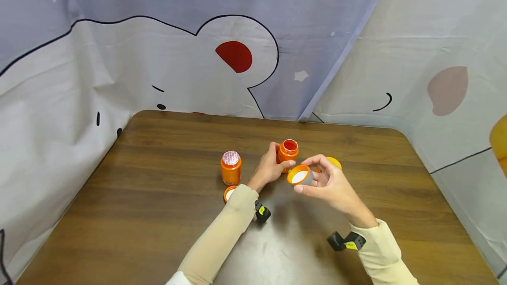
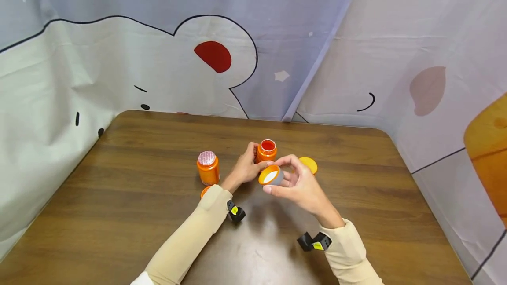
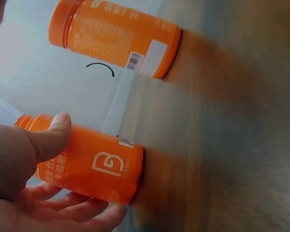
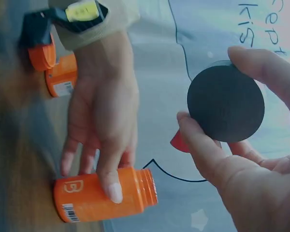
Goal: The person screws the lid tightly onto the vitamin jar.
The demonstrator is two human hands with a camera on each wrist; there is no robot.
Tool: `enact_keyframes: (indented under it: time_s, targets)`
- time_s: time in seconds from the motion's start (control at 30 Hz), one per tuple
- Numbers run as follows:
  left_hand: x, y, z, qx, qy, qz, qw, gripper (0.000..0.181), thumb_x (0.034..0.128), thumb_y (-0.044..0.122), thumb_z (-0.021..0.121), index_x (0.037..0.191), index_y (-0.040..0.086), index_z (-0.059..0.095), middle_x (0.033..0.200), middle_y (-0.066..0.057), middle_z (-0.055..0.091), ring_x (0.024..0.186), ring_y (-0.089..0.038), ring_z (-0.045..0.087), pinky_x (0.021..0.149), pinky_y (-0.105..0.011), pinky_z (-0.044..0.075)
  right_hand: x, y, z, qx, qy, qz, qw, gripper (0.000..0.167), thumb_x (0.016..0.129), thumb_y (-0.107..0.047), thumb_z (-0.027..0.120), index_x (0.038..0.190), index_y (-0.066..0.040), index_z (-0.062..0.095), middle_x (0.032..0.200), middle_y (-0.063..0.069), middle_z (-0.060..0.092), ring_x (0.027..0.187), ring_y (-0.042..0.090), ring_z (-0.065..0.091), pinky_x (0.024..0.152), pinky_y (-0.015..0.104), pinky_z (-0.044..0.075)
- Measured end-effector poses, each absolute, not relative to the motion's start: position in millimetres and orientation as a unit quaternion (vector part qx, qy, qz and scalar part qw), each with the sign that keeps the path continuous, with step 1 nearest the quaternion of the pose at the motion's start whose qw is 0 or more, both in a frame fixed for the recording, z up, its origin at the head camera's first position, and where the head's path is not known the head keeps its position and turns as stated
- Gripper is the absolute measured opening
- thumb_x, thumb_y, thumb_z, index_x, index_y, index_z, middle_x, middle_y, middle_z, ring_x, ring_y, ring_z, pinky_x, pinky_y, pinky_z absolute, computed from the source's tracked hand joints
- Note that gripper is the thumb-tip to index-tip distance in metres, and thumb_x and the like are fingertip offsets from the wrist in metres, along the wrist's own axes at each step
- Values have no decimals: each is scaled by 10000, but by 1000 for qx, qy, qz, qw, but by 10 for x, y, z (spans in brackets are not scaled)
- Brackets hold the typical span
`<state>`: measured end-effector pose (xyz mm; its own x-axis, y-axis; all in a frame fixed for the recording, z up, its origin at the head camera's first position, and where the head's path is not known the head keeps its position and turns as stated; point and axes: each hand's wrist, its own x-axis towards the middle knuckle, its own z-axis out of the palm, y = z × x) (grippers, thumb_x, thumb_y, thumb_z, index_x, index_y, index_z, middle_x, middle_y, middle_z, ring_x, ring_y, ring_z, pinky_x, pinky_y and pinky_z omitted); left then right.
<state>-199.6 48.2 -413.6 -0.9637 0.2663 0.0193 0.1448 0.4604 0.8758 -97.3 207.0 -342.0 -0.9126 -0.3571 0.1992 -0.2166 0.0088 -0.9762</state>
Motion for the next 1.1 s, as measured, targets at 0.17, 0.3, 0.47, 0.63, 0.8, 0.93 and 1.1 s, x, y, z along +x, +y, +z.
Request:
enact_keyframes:
  time_s: [0.17,0.3,0.47,0.63,0.8,0.93,1.1]
  targets:
    - [-1862,471,-4158,132,851,504,64,504,838,216,677,1223,113,369,1174,-88,557,1052,-225,548,948,-374,407,-1033,2088,-3393,-206,706,-677,17,507,728,90,707,1143,101,416,1074,238,481,837,214,623,662,265,530]
    - [-1768,473,-4159,138,847,509,57,502,830,216,685,1213,112,377,1162,-80,560,1045,-213,548,944,-367,410,-1096,2091,-3372,-190,727,-659,-12,500,775,28,694,1218,30,461,1138,244,503,916,241,621,723,261,523]
    - [-1668,468,-4160,131,849,511,38,545,798,297,714,1223,114,427,1133,-63,570,1017,-201,550,920,-355,420,-1192,2055,-3360,-166,753,-634,-52,487,777,-26,712,1203,-34,477,1109,210,554,937,253,609,791,267,506]
    - [-1621,442,-4160,137,860,490,27,580,796,341,708,1262,100,462,1132,-60,559,1026,-207,540,924,-359,418,-1294,1981,-3354,-164,777,-604,-73,438,775,-103,734,1163,-55,536,1057,122,602,883,251,615,746,261,510]
    - [-1615,417,-4161,143,865,480,24,572,801,357,700,1258,101,471,1105,-60,551,1008,-212,535,899,-361,429,-1333,1876,-3276,-155,822,-538,-100,443,785,-125,728,1200,-80,581,1081,116,603,906,272,589,774,338,495]
    - [-1608,396,-4188,139,862,487,19,579,790,357,711,1251,98,476,1108,-64,547,1008,-215,538,898,-368,435,-1420,1884,-3419,-147,868,-457,-127,462,783,-218,734,1221,-173,594,1154,42,571,969,208,553,800,397,444]
    - [-1598,362,-4195,134,862,488,26,585,789,368,708,1254,109,466,1134,-62,557,1019,-211,546,894,-369,442,-1474,1900,-3563,-169,887,-412,-122,455,791,-243,724,1224,-191,594,1191,-3,532,1063,178,497,836,424,406]
